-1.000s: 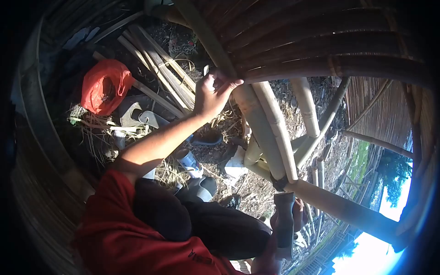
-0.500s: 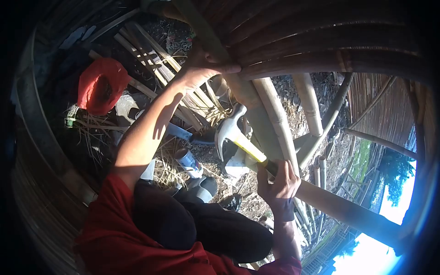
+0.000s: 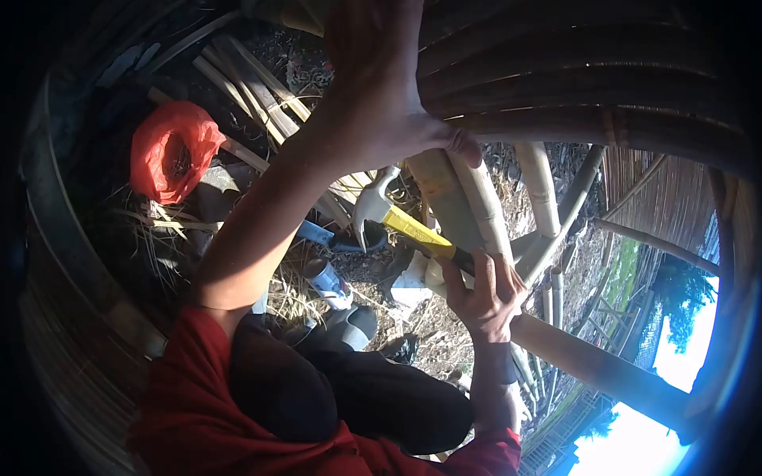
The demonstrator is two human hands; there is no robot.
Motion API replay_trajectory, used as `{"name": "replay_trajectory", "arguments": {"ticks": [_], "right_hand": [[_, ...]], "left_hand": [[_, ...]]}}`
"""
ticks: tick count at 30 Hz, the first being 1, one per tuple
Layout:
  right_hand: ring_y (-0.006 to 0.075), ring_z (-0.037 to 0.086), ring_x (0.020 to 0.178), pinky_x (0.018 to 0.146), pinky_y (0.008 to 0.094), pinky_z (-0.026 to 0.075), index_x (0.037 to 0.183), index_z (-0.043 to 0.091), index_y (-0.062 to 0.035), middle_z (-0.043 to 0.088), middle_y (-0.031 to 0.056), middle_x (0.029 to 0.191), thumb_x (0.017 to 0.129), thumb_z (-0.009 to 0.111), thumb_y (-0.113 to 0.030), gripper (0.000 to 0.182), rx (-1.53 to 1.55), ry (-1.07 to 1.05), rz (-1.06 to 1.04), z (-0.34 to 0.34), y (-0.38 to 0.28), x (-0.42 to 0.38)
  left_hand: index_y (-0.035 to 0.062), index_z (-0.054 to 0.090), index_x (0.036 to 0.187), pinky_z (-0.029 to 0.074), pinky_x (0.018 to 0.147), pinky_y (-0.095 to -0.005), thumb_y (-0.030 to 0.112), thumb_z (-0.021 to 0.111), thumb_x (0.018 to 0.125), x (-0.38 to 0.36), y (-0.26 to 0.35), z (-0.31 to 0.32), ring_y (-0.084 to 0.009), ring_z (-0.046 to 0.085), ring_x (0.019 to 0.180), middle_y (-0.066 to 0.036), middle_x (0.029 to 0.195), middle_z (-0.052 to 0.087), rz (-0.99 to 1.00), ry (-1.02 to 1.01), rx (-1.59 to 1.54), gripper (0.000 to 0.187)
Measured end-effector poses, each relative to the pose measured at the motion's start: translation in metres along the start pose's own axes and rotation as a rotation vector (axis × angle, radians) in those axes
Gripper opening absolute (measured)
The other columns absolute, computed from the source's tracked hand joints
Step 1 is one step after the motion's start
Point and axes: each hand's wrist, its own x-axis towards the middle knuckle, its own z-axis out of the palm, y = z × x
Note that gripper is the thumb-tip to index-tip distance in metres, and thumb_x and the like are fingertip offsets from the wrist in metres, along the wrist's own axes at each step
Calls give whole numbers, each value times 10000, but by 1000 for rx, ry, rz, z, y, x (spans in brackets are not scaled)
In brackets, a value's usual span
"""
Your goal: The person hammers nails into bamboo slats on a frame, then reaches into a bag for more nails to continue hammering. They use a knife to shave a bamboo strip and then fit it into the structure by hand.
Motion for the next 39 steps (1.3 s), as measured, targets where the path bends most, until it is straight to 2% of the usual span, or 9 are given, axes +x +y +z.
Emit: {"name": "replay_trajectory", "arguments": {"ticks": [1, 2, 17, 21, 22, 25, 27, 32, 39], "right_hand": [[232, 688, 605, 536, 329, 536, 945, 684, -13, 675, 97, 759, 791, 881, -208, 317, -2, 17, 2, 0, -1, 0], [230, 687, 605, 533, 335, 533, 953, 687, -14, 672, 97, 756, 786, 886, -213, 327, -28, 3, -23, -2, 0, 1], [213, 700, 621, 546, 330, 542, 982, 728, -10, 700, 108, 777, 771, 880, -172, 306, 48, -10, -38, -15, -19, 2], [199, 689, 577, 520, 313, 526, 928, 710, -34, 670, 61, 687, 744, 916, -294, 380, 50, -418, -5, -62, -40, -2], [204, 683, 572, 525, 315, 526, 912, 706, -38, 672, 54, 687, 752, 912, -311, 378, 36, -452, 31, -69, -50, -8], [220, 691, 611, 589, 314, 548, 901, 709, -50, 690, 62, 713, 733, 926, -272, 352, 59, -561, 189, -73, -61, -48], [220, 694, 624, 607, 328, 552, 871, 710, -56, 705, 68, 742, 703, 941, -235, 337, 246, -551, 334, -63, -45, -76], [273, 674, 608, 603, 374, 530, 843, 689, -51, 690, 97, 736, 756, 870, -235, 273, 112, -533, 314, -51, -49, -46], [286, 665, 604, 589, 387, 527, 857, 692, -52, 684, 114, 734, 745, 882, -226, 280, 227, -510, 287, -40, -46, -34]], "left_hand": [[136, 183, 1645, 339, 1108, -683, 200, 1010, 624, 12, 11, -2, -487, 328, 1461, -376, 1592, 194, 68, -26, 173, 1315], [236, -203, 1620, 71, 1131, -812, 287, 1063, 466, 11, 10, -19, -599, -21, 1497, -365, 1599, -194, 84, -262, -382, 1713], [153, -35, 1648, 140, 1163, -776, 518, 1022, 438, 5, -6, -11, -593, 115, 1492, -399, 1616, 2, 123, -189, -260, 1648], [153, -45, 1647, 176, 1172, -759, 440, 1035, 488, -3, -19, -24, -559, 124, 1507, -367, 1625, 12, 191, -217, -368, 1610], [79, 319, 1577, 405, 1098, -630, 307, 954, 724, -4, -30, -31, -425, 460, 1375, -343, 1479, 394, 200, -107, -225, 1087], [-4, 622, 1255, 561, 943, -365, 130, 890, 808, -10, -103, -93, -178, 701, 1051, -97, 1127, 723, 198, -172, -581, 539], [-7, 684, 1119, 566, 866, -279, 81, 813, 887, -51, -151, -154, -112, 713, 967, -71, 1045, 742, -298, -299, -437, 279], [34, 724, 1023, 572, 813, -351, 118, 737, 917, -131, -257, -257, -259, 737, 884, -130, 947, 753, -546, -507, 364, 136], [100, 724, 1018, 576, 815, -437, 141, 689, 914, -144, -320, -258, -328, 727, 922, -134, 1009, 747, -542, -591, 547, 117]]}}
